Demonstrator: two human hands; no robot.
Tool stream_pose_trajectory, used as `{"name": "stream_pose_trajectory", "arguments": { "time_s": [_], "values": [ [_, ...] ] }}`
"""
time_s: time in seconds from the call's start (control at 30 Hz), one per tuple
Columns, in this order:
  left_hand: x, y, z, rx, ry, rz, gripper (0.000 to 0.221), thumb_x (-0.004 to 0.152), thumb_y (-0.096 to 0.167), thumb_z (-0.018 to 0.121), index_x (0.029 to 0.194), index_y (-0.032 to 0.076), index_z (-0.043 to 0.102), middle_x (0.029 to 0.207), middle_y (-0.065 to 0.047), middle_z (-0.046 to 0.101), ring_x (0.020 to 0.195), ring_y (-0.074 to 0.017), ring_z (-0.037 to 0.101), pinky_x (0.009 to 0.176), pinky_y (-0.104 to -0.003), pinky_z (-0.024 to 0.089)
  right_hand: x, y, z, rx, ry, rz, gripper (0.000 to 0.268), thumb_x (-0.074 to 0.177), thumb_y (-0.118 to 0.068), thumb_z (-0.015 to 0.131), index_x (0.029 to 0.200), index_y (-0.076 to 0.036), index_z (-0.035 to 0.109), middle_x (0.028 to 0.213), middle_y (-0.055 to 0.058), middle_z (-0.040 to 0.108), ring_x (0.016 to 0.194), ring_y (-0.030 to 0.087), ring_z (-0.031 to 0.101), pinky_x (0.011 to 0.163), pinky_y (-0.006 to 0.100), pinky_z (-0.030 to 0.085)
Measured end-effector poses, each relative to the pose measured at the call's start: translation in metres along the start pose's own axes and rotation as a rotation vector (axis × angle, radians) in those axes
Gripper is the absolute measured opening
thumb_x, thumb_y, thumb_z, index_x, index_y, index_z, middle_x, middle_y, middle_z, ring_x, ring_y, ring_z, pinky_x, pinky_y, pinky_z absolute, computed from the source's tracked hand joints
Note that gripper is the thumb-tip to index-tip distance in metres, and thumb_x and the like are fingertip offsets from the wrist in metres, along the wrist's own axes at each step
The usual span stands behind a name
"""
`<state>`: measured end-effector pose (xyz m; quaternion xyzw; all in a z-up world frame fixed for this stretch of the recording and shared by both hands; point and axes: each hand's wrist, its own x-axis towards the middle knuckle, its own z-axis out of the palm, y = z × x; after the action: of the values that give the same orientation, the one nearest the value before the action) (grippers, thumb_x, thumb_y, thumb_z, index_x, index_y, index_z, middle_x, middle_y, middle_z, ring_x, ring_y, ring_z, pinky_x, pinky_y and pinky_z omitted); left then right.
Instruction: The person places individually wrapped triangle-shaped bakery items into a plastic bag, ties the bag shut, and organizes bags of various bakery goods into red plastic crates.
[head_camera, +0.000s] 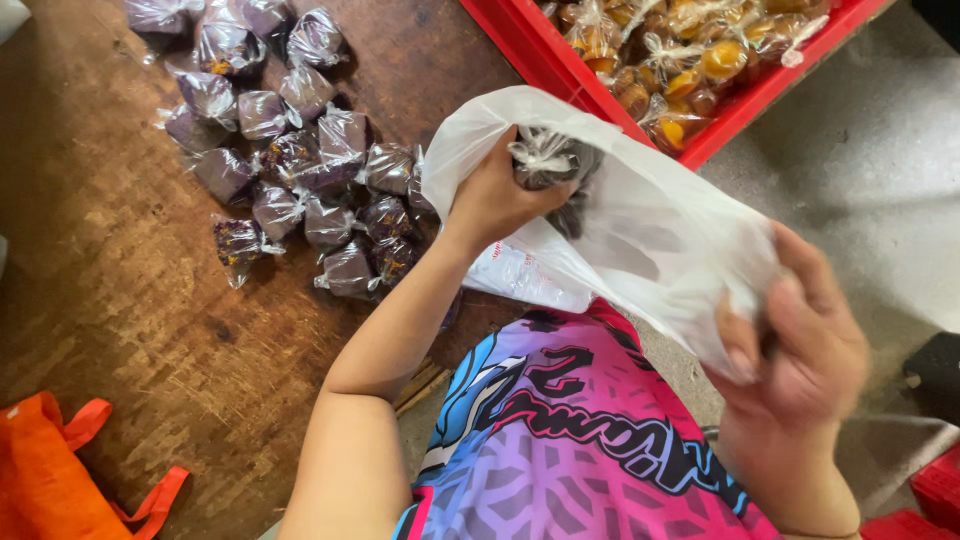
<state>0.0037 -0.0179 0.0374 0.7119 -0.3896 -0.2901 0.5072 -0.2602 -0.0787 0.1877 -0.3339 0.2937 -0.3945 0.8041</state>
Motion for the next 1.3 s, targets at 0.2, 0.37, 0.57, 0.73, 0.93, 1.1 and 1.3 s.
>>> {"name": "stream_pose_trajectory", "arguments": {
  "time_s": [0.2,0.37,0.57,0.73,0.93,1.1,1.3],
  "values": [
    [-0.015,0.005,-0.045,0.197,-0.306,0.446,0.083,0.071,0.035,0.095,0.135,0.0,0.056,0.13,-0.026,0.064,0.117,-0.04,0.062,0.092,-0.044,0.052,0.017,0.004,-0.004,0.03,-0.156,0.186,0.063,0.093,-0.007,0.062,0.154,-0.002,0.051,0.089,0.015,0.06,0.072,0.016,0.048,0.061,0.022,0.038],
    [-0.013,-0.04,-0.111,-0.588,-0.497,0.005,0.036,0.096,0.016,0.081,0.126,0.005,0.068,0.117,-0.008,0.076,0.106,-0.0155,0.074,0.095,-0.032,0.062,0.021,-0.012,-0.023,0.085,-0.175,0.077,0.048,0.098,-0.007,0.062,0.146,-0.001,0.056,0.084,0.017,0.059,0.063,0.016,0.046,0.066,0.027,0.038],
    [-0.006,-0.129,-0.085,0.858,-0.077,-0.135,0.074,0.062,0.03,0.089,0.129,0.009,0.065,0.119,-0.018,0.061,0.108,-0.0398,0.059,0.081,-0.051,0.052,0.021,0.0,-0.05,0.056,-0.193,0.072,0.027,0.106,-0.006,0.06,0.133,0.0,0.061,0.083,0.017,0.058,0.068,0.017,0.045,0.067,0.026,0.038],
    [-0.018,-0.172,-0.051,1.177,0.145,0.076,0.027,0.099,0.028,0.075,0.119,0.016,0.061,0.125,-0.005,0.063,0.122,-0.0281,0.062,0.097,-0.047,0.052,0.021,0.004,-0.055,0.023,-0.215,0.077,0.026,0.104,-0.003,0.059,0.129,0.0,0.064,0.083,0.016,0.059,0.068,0.016,0.044,0.071,0.027,0.037],
    [-0.009,-0.15,-0.103,0.266,0.274,-0.48,0.088,0.061,0.059,0.085,0.126,0.01,0.051,0.108,-0.017,0.067,0.1,-0.037,0.071,0.088,-0.043,0.057,0.018,0.008,-0.05,0.025,-0.198,0.081,0.023,0.106,-0.004,0.063,0.128,0.001,0.066,0.083,0.016,0.059,0.069,0.016,0.044,0.072,0.027,0.037],
    [0.009,-0.155,-0.131,0.716,0.102,-0.43,0.085,0.063,0.067,0.089,0.117,0.005,0.065,0.122,-0.018,0.06,0.118,-0.0382,0.058,0.096,-0.047,0.05,0.022,0.014,-0.042,0.04,-0.2,0.106,0.02,0.105,-0.003,0.064,0.124,0.003,0.065,0.082,0.016,0.059,0.072,0.017,0.045,0.068,0.024,0.036],
    [0.001,-0.15,-0.103,0.878,-0.011,-0.271,0.081,0.069,0.061,0.086,0.121,0.004,0.062,0.128,-0.019,0.055,0.122,-0.0409,0.05,0.096,-0.051,0.047,0.019,0.023,-0.038,-0.001,-0.181,0.121,0.024,0.104,-0.004,0.064,0.127,0.004,0.066,0.081,0.014,0.059,0.073,0.017,0.044,0.07,0.025,0.035]
  ]
}}
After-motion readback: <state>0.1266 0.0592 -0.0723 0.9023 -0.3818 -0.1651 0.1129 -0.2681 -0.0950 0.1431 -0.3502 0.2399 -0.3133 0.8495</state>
